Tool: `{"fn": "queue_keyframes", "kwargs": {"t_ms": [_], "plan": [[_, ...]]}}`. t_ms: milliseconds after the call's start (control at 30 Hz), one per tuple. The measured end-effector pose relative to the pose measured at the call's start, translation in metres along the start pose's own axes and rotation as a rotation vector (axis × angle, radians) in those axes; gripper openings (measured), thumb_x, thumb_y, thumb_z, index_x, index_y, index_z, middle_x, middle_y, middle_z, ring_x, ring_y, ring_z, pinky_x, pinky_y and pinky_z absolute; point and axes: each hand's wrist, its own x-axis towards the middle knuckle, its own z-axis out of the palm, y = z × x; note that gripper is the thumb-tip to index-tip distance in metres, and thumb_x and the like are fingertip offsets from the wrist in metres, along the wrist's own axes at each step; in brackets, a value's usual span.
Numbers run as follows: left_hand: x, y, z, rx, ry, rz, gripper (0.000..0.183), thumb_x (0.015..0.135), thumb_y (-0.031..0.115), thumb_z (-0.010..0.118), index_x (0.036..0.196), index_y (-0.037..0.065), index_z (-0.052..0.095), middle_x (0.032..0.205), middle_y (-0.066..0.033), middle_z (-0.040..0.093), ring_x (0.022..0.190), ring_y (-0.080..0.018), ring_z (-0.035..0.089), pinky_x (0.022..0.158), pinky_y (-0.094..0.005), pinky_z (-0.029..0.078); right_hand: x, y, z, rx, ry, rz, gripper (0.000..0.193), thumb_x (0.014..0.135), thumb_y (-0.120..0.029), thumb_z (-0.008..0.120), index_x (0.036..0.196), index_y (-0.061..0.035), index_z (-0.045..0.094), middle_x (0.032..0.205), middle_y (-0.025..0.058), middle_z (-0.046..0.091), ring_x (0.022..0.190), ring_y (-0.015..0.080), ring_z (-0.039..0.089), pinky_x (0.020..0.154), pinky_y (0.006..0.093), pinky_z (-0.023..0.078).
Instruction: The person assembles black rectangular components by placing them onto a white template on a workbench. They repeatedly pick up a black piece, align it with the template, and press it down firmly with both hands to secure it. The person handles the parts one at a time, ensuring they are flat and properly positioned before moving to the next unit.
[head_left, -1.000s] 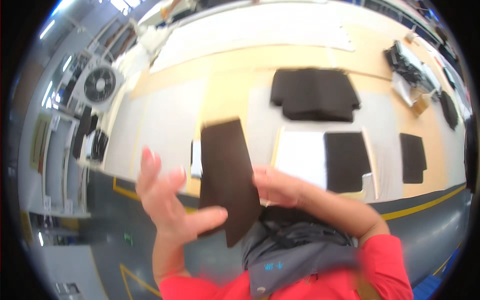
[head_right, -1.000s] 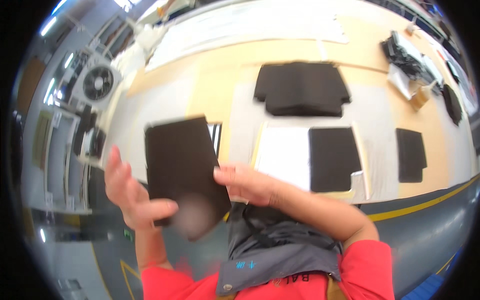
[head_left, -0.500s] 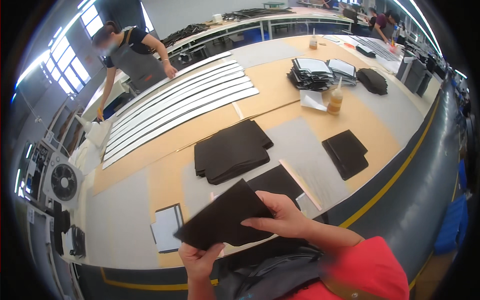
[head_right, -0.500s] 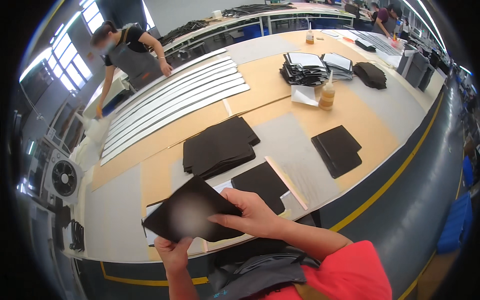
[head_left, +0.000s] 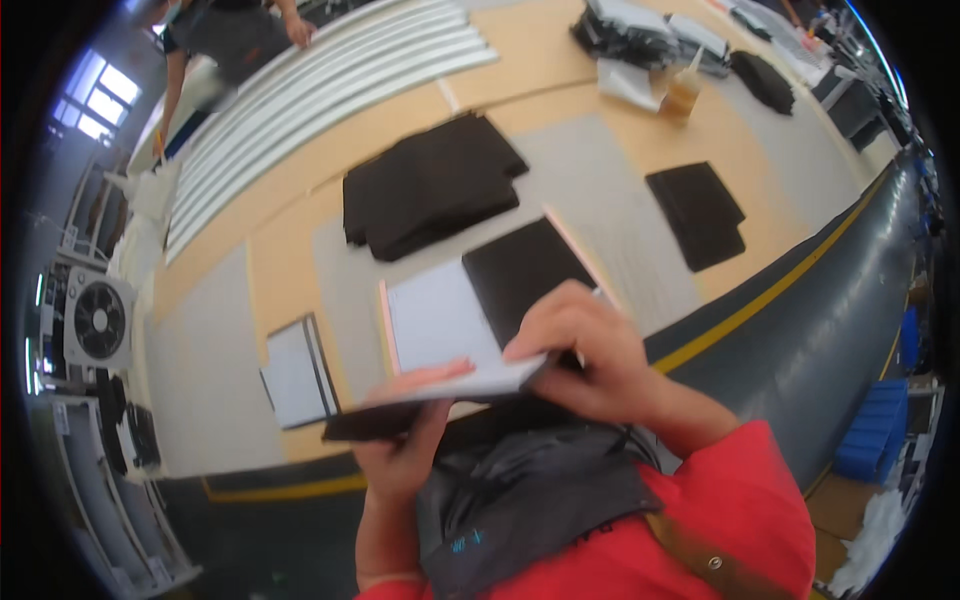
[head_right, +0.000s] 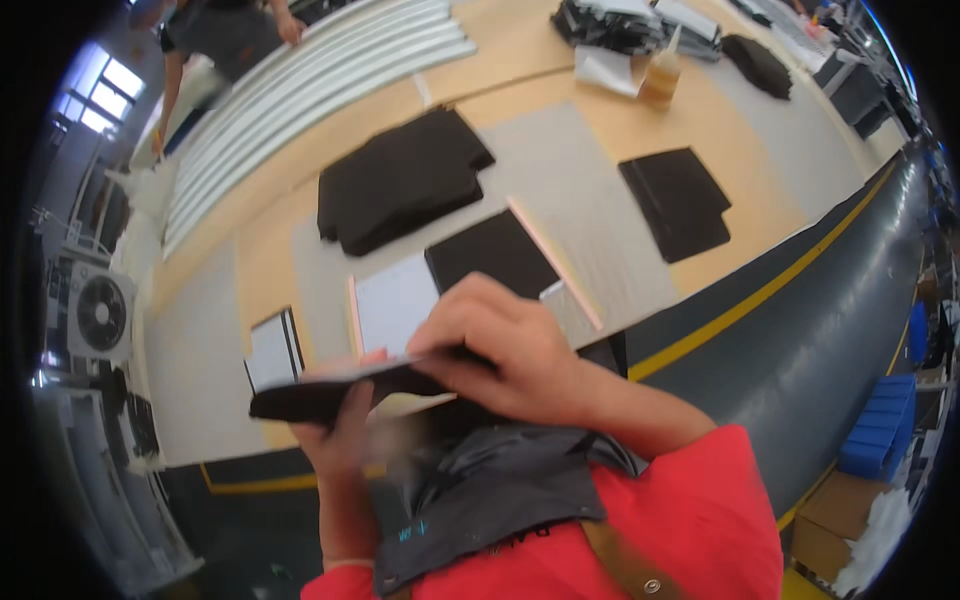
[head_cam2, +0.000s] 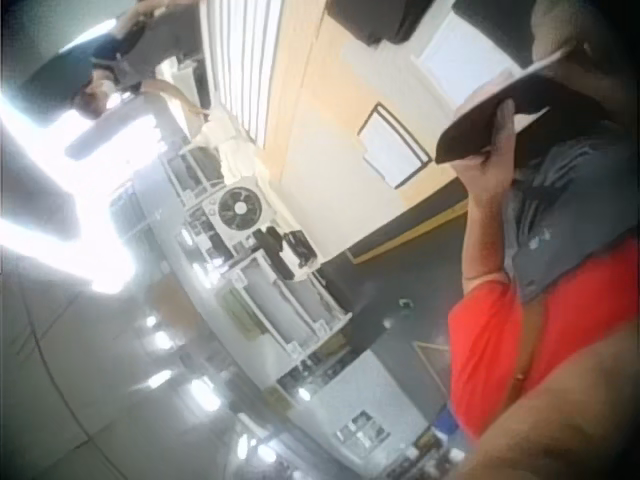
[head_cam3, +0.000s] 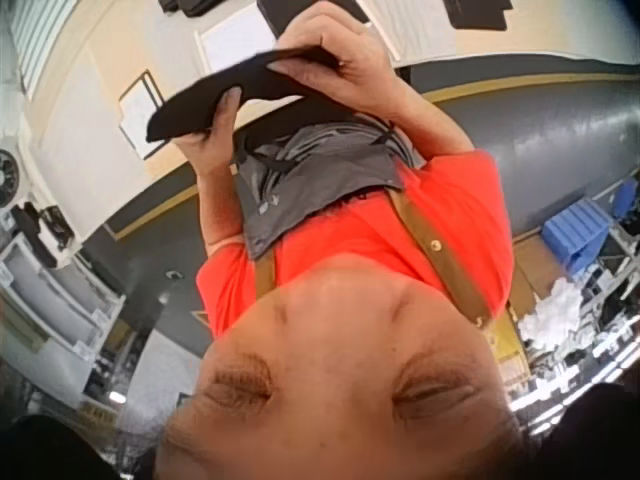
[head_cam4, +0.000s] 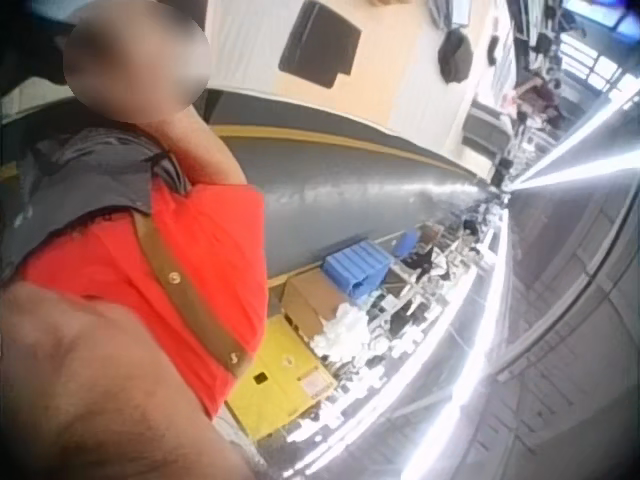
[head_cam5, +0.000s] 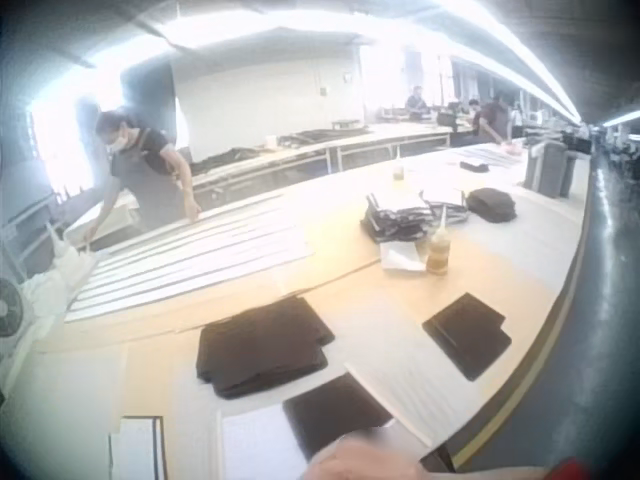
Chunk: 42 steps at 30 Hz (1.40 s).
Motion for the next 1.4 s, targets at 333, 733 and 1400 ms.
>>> {"fn": "queue_keyframes", "kwargs": {"t_ms": [333,733,1400], "plan": [[0.017,-0.026,0.013,0.144,0.193,-0.109,0.033,0.090,-0.001,0.076,0.121,-0.006,0.066,0.114,-0.0099,0.071,0.102,-0.0175,0.067,0.090,-0.0311,0.054,-0.014,0.032,0.015,0.091,0.046,0.420,0.030,0.086,-0.003,0.079,0.113,-0.0023,0.067,0.099,0.0080,0.065,0.085,0.0205,0.064,0.072,0.0289,0.052],[0.036,-0.042,-0.053,0.014,0.278,-0.509,0.040,0.087,-0.001,0.080,0.123,-0.002,0.066,0.113,-0.0099,0.073,0.100,-0.0198,0.070,0.091,-0.0338,0.057,-0.063,0.081,-0.035,-0.561,-0.454,0.129,0.057,0.095,-0.039,0.070,0.147,-0.0170,0.057,0.148,0.0044,0.058,0.137,0.0276,0.053,0.114,0.0476,0.041],[0.052,-0.067,-0.055,0.024,0.100,-0.714,0.031,0.089,0.004,0.080,0.116,-0.003,0.068,0.105,-0.0103,0.074,0.093,-0.0172,0.072,0.085,-0.0302,0.058,-0.093,0.091,-0.021,-0.794,-0.694,0.080,0.077,0.088,-0.080,0.038,0.148,-0.0360,0.057,0.160,-0.0042,0.047,0.154,0.0270,0.031,0.129,0.0595,0.007]]}}
